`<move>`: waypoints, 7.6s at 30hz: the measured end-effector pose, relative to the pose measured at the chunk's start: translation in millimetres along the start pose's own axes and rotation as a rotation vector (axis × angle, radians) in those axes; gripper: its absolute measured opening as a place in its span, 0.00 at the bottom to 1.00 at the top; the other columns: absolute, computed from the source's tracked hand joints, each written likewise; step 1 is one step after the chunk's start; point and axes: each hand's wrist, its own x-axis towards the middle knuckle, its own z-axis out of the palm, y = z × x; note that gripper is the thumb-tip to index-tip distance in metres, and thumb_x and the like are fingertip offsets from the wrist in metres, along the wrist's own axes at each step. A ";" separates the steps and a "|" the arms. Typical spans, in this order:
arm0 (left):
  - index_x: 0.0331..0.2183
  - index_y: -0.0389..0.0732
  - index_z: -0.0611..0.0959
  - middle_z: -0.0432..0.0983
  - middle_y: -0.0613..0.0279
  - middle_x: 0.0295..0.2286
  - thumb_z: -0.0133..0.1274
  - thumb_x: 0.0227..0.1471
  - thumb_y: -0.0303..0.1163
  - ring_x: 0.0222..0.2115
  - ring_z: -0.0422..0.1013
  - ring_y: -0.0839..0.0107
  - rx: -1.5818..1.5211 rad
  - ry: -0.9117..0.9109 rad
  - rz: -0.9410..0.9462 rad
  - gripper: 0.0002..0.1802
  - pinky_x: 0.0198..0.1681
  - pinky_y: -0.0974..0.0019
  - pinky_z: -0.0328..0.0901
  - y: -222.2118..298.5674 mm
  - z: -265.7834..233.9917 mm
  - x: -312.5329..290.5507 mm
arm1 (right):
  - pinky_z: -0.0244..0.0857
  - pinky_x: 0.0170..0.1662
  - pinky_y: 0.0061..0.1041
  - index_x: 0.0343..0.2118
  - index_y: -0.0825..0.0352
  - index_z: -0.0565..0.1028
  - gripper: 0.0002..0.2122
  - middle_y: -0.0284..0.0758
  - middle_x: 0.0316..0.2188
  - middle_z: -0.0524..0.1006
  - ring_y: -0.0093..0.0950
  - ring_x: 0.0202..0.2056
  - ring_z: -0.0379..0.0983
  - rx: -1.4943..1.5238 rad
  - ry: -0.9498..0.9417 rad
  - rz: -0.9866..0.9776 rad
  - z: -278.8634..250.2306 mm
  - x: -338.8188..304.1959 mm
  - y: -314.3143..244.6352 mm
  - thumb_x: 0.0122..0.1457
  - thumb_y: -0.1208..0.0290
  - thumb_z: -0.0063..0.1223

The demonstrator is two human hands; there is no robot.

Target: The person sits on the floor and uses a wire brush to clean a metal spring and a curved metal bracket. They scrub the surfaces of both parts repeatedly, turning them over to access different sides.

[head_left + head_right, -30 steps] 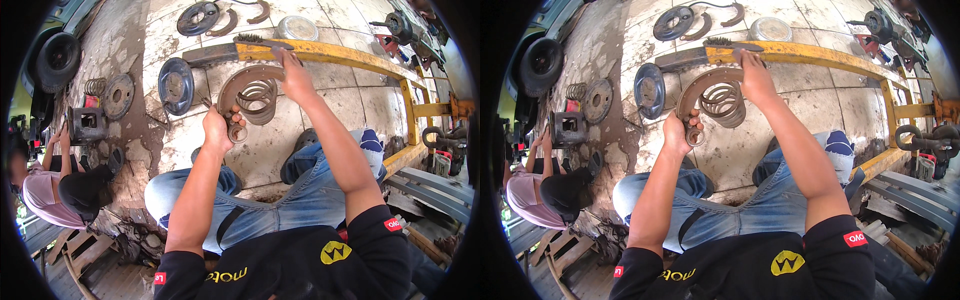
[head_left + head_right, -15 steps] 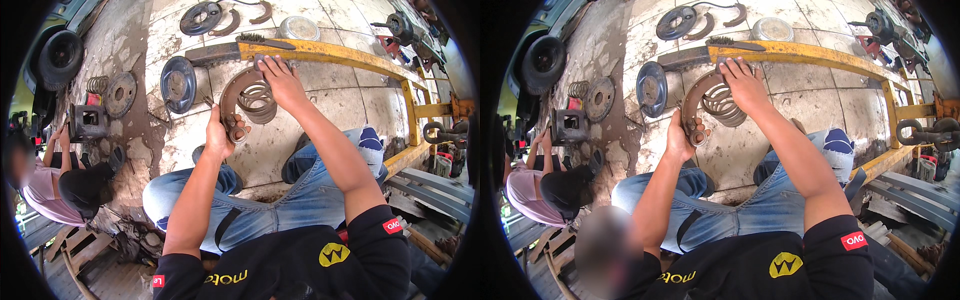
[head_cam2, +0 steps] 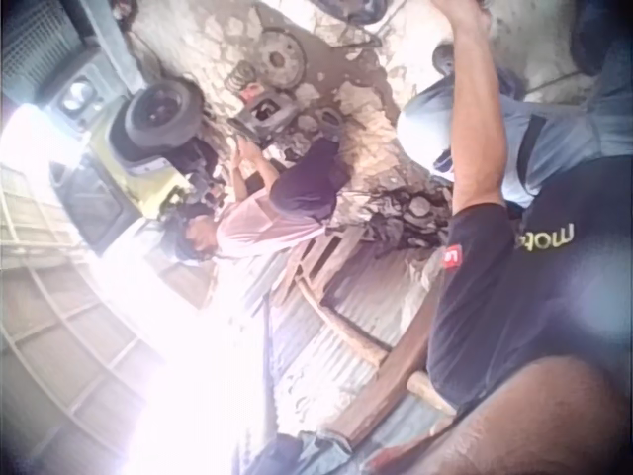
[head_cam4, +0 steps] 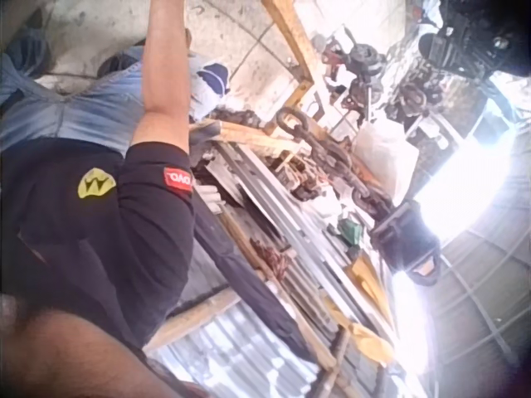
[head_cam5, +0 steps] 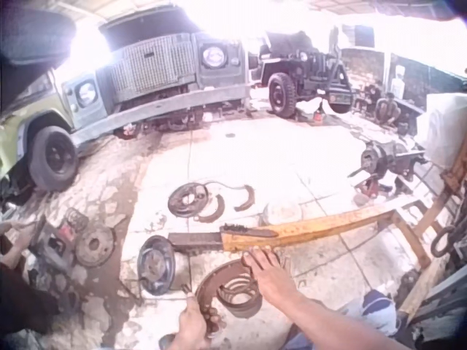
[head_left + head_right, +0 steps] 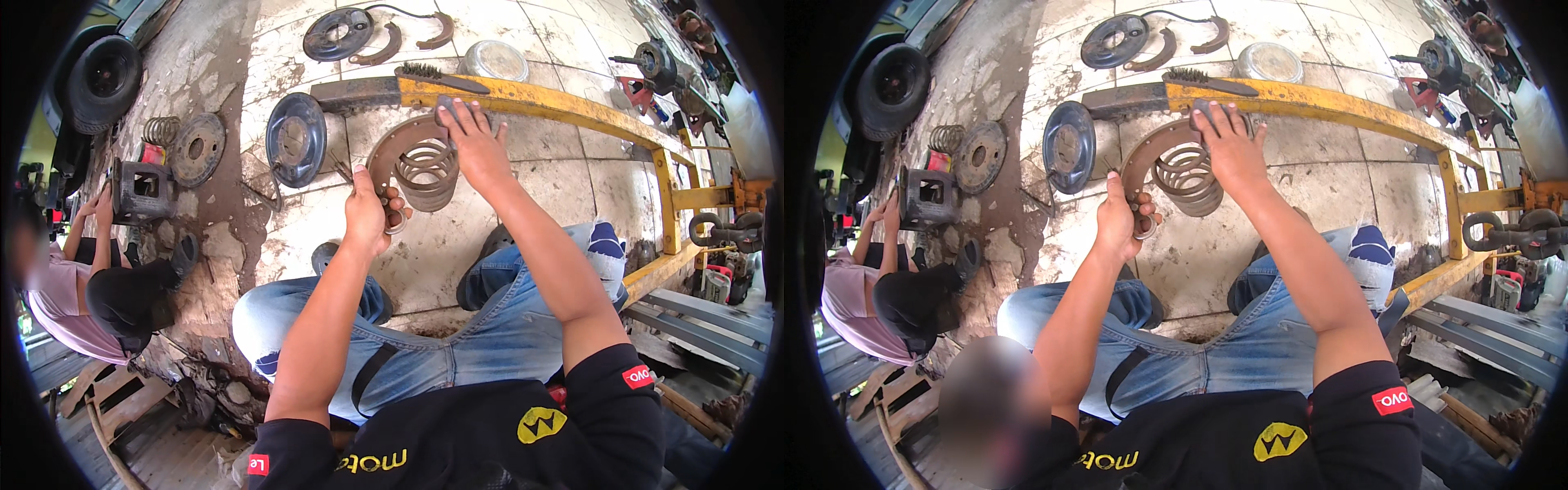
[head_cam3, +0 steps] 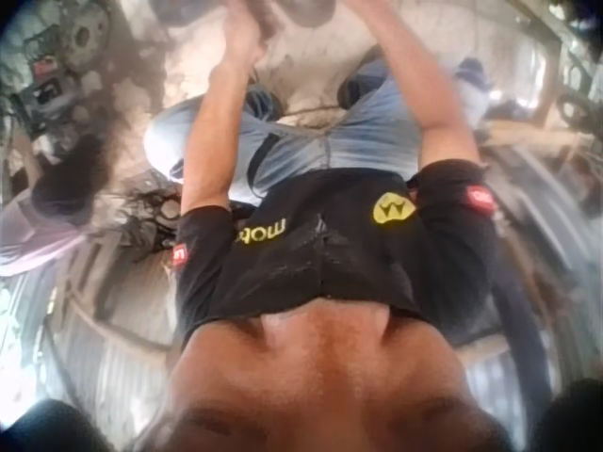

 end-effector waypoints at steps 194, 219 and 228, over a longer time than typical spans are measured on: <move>0.43 0.38 0.69 0.65 0.64 0.23 0.37 0.64 0.56 0.18 0.64 0.75 0.108 -0.029 0.064 0.28 0.21 0.62 0.71 4.3 -2.0 11.9 | 0.40 0.64 0.62 0.66 0.63 0.51 0.30 0.36 0.68 0.50 0.39 0.67 0.48 -0.033 -0.174 0.087 -11.1 22.3 -7.0 0.59 0.78 0.39; 0.39 0.37 0.70 0.66 0.65 0.21 0.37 0.63 0.55 0.16 0.65 0.76 0.117 -0.029 0.059 0.27 0.18 0.63 0.73 2.3 -6.3 13.2 | 0.37 0.64 0.63 0.67 0.62 0.51 0.30 0.35 0.68 0.51 0.36 0.68 0.47 -0.053 -0.150 0.034 -21.4 34.1 -34.9 0.59 0.79 0.37; 0.38 0.37 0.71 0.66 0.64 0.21 0.38 0.63 0.55 0.15 0.65 0.76 0.114 -0.030 0.078 0.27 0.17 0.63 0.71 -0.5 -7.9 13.9 | 0.38 0.65 0.62 0.67 0.60 0.50 0.36 0.32 0.69 0.50 0.36 0.68 0.46 0.017 -0.228 0.024 -29.4 44.4 -40.4 0.53 0.84 0.45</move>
